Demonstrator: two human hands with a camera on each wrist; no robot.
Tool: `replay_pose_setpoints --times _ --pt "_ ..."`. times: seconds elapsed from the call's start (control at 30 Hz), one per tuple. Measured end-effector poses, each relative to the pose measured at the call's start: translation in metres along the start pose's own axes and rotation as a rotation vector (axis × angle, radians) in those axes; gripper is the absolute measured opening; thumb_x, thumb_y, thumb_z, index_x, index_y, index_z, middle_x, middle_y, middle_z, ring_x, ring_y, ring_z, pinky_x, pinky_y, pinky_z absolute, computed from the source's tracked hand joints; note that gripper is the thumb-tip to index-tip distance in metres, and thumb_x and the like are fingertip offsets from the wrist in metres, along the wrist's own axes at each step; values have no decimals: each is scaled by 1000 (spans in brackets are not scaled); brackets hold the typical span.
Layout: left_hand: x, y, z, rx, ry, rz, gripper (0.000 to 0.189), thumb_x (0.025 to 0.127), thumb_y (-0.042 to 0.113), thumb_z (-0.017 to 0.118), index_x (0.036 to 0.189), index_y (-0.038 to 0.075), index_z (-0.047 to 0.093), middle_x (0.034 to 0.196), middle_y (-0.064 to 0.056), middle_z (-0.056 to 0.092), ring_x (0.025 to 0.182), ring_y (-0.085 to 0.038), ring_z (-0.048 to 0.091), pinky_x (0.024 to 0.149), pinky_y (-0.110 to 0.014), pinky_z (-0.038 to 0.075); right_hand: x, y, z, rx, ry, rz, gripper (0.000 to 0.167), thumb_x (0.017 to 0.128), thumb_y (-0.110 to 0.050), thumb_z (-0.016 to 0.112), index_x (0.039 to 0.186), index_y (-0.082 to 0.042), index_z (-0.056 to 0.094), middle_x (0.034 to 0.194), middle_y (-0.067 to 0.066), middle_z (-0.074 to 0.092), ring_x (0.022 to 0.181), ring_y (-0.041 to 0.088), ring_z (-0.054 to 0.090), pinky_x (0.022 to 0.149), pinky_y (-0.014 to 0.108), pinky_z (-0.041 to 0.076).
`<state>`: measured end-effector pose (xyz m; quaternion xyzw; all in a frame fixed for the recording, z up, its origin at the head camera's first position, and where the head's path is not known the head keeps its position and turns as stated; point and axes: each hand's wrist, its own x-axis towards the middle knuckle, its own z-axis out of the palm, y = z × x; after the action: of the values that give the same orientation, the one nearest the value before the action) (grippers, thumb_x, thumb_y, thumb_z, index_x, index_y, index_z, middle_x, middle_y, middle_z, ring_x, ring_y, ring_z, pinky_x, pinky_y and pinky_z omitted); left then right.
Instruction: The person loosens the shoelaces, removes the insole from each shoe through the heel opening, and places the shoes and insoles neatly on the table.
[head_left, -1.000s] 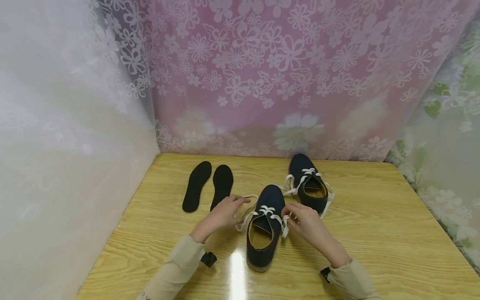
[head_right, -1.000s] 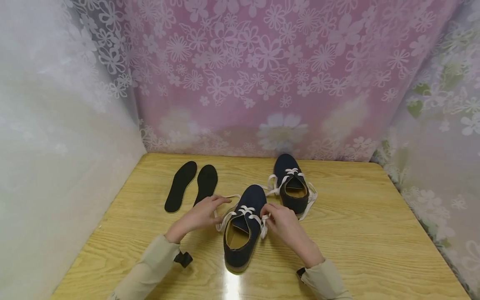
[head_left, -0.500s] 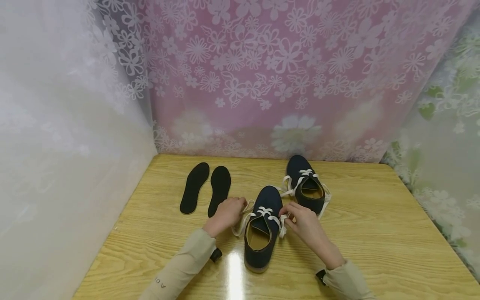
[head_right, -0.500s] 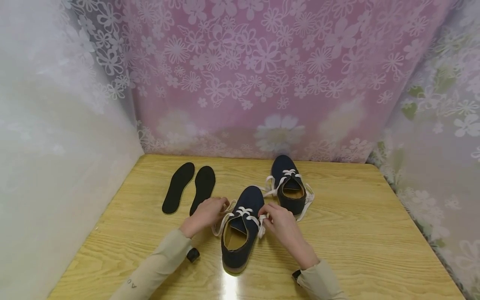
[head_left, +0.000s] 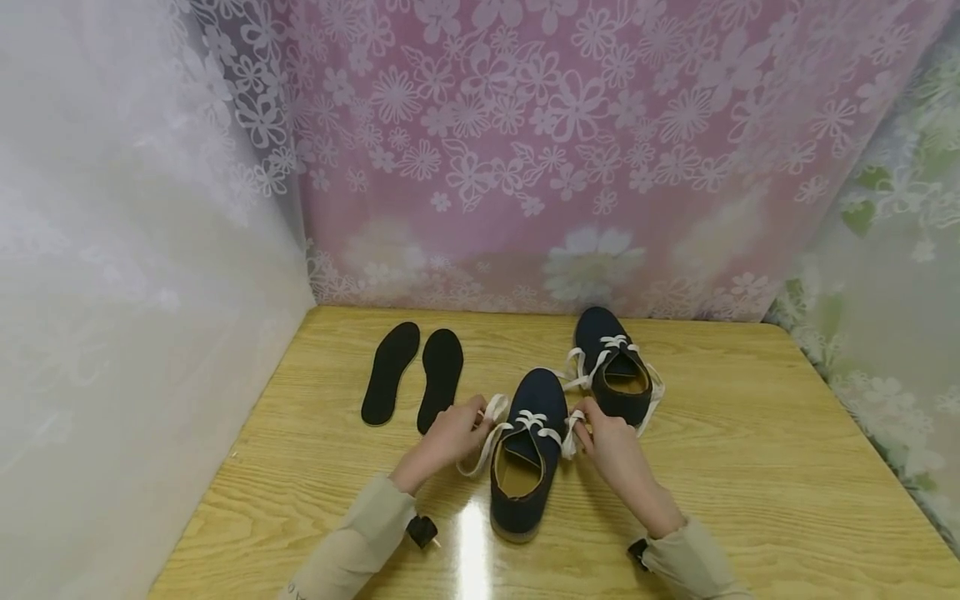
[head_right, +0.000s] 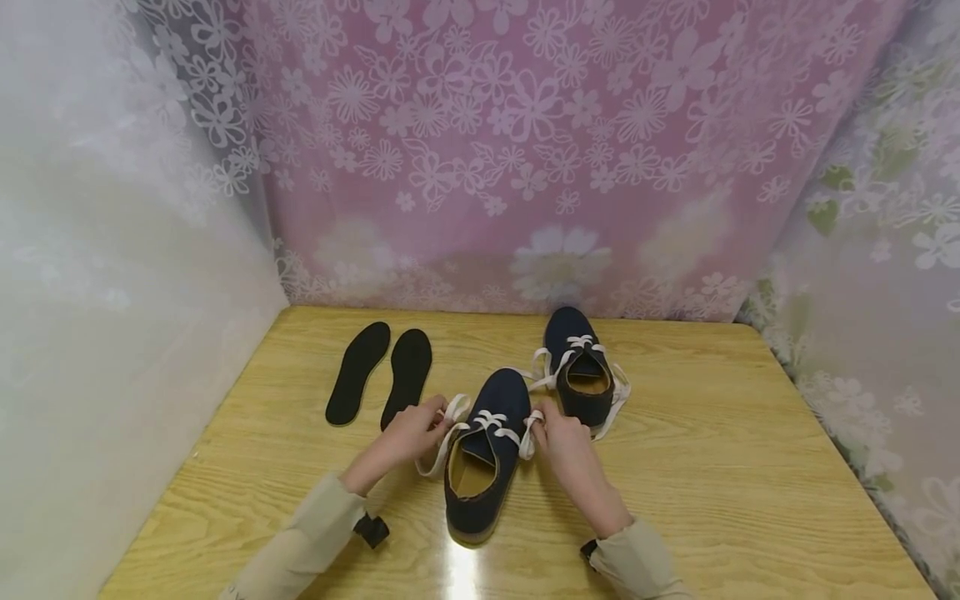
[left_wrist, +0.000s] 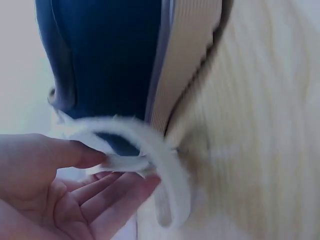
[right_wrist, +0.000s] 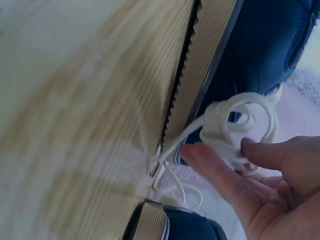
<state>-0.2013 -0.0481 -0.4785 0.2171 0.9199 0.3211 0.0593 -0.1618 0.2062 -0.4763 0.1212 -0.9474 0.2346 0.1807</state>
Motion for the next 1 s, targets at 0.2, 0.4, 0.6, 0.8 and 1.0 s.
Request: replay_pose_setpoints --times 0.2,0.4,0.6,0.8,1.0 --pt "-10 10 10 -65 -9 8 33 106 9 48 136 0 59 80 -17 70 52 -13 50 50 -26 37 -4 -17 8 -101 -20 -15 14 97 -1 62 110 0 65 54 4 49 41 21 46 40 36 37" --pt "-22 19 16 -105 54 -12 39 107 11 43 140 -3 56 70 -10 64 55 -18 57 65 -34 50 -6 -29 14 -89 -113 -70 40 95 5 57 135 8 59 64 11 58 49 17 45 45 32 37" --pt "-32 21 16 -232 41 -120 47 110 25 34 141 -1 58 100 -26 71 77 -33 66 82 -43 52 -9 -28 10 83 -240 15 48 98 0 53 145 7 49 125 28 65 69 25 60 55 32 43" --pt "-40 23 15 -379 15 -221 69 109 54 26 141 2 59 134 -22 63 127 -42 56 106 -55 43 -16 -27 5 334 -399 148 54 110 -23 43 156 4 30 160 23 30 147 39 31 117 56 29" --pt "-43 25 21 -394 -76 -175 85 103 67 35 161 7 24 118 -34 65 103 -50 65 87 -54 53 -20 -30 9 405 -464 217 81 106 -42 53 160 1 13 165 25 15 151 41 19 119 60 22"
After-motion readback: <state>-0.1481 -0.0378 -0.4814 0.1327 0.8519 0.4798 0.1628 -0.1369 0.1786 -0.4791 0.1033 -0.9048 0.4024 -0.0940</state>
